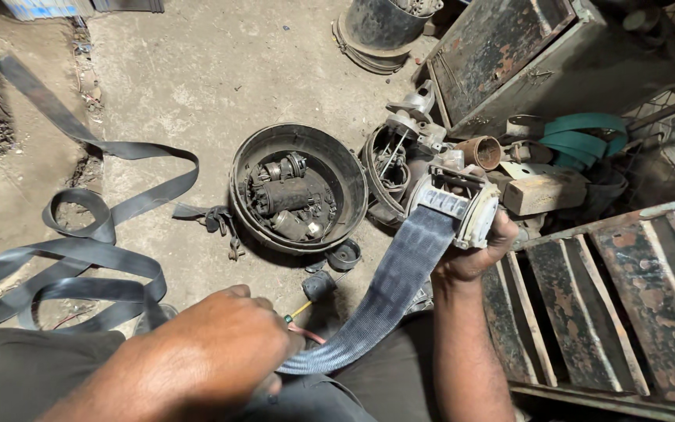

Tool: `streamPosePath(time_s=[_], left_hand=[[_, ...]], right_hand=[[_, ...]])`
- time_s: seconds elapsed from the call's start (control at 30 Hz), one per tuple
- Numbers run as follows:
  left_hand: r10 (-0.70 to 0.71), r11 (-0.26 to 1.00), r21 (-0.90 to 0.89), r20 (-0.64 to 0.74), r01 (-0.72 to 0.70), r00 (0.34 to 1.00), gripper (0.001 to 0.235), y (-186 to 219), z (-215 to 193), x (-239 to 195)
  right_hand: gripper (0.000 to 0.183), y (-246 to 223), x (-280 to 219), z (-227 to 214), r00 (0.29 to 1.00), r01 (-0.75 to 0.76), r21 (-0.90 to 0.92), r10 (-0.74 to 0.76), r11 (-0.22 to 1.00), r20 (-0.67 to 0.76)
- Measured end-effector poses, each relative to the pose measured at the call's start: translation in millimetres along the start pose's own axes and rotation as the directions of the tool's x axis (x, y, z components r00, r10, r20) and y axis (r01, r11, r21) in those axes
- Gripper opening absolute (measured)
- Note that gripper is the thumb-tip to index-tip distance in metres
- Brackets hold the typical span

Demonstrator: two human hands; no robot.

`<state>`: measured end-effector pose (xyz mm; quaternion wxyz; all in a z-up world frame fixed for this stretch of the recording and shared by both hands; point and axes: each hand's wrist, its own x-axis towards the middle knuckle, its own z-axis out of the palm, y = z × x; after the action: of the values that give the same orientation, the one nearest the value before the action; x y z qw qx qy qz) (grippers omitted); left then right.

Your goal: The person sits on the floor and cleans a small mechanical part using a black strap. They repeatedly rub the strap against the part's surfaces and rotate it to access different sides. The person also uses their fingers to wipe the part while holding it.

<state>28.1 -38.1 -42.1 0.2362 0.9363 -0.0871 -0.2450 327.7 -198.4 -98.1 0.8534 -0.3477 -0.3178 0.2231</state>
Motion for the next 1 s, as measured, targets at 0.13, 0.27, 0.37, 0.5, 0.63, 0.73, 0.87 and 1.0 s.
streamPosePath(time_s=[0.13,0.27,0.37,0.5,0.63,0.73,0.87,1.0], left_hand=[[-0.039,0.995,-0.098,-0.225,0.018,0.974,0.067,1,-2,8],[-0.068,0.973,-0.175,-0.843,-0.153,0.534,0.049,10,1,35],[-0.059,0.984,-0.098,-0.966,-0.146,0.252,0.047,14,3,52],[0.059,0.998,0.056,-0.994,-0.037,0.089,0.057,5,6,64],[0.073,0.997,0.069,-0.992,-0.044,0.102,0.064,-4,11,73],[0.098,0.995,0.096,-0.992,-0.028,0.077,0.062,-6,13,78],[0.185,0.983,0.179,-0.97,-0.048,0.157,0.057,-7,11,76],[0.302,0.953,0.298,-0.918,-0.053,0.257,0.055,-16,10,72]], right_hand=[[0.059,4,-3,14,0.999,-0.001,0.022,0.0,1.0,0.049],[0.059,13,-10,35,0.979,0.074,-0.18,-0.037,0.981,0.201],[0.068,20,-21,48,0.988,0.056,-0.382,0.004,0.922,0.155],[0.072,30,-32,58,0.989,0.032,-0.492,0.042,0.87,0.139],[0.072,33,-36,56,0.989,0.078,-0.585,0.013,0.808,0.15],[0.074,37,-37,53,0.987,0.084,-0.594,0.014,0.8,0.158],[0.073,36,-35,48,0.978,0.172,-0.613,-0.059,0.771,0.199],[0.071,34,-34,44,0.965,0.23,-0.62,-0.095,0.75,0.243]])
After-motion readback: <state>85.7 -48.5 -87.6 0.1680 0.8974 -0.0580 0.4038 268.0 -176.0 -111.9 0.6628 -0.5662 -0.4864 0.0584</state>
